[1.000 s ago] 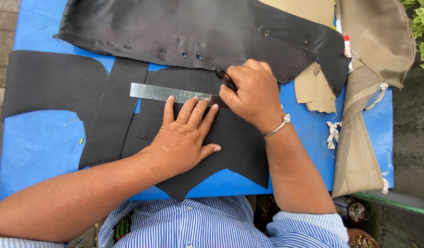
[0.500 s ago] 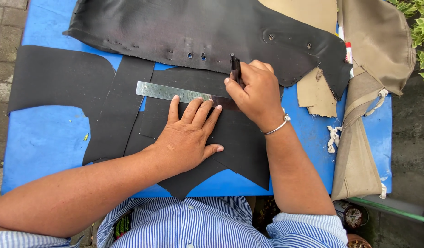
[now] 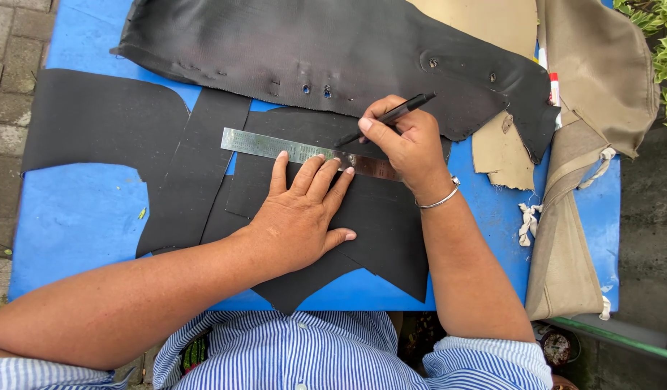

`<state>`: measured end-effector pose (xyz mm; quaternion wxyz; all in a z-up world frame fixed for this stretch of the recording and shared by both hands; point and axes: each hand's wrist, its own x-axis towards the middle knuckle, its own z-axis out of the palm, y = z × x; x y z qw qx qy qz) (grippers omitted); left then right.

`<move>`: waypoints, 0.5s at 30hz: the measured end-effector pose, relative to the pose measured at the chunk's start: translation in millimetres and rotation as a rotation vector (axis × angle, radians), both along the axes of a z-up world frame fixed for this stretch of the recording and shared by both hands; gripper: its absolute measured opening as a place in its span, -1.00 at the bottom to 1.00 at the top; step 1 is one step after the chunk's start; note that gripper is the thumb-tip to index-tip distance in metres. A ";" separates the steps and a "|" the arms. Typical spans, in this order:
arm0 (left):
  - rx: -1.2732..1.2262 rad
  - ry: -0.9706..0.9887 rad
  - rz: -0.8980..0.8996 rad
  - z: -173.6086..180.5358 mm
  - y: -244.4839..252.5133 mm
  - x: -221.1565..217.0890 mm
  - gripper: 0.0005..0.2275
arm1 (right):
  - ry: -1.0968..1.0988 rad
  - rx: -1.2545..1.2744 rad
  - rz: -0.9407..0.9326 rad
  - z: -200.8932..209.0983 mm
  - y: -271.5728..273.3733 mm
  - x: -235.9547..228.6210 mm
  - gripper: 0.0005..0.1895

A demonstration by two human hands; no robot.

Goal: Marking lines on leather pieces using a ruler and a marker for preparation

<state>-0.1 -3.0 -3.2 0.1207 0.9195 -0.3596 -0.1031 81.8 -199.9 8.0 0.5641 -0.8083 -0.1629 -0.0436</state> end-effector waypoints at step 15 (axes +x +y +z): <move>-0.022 -0.014 0.015 -2.8 0.6 -2.1 -0.24 | -0.001 -0.093 0.102 1.7 6.8 -5.1 -0.87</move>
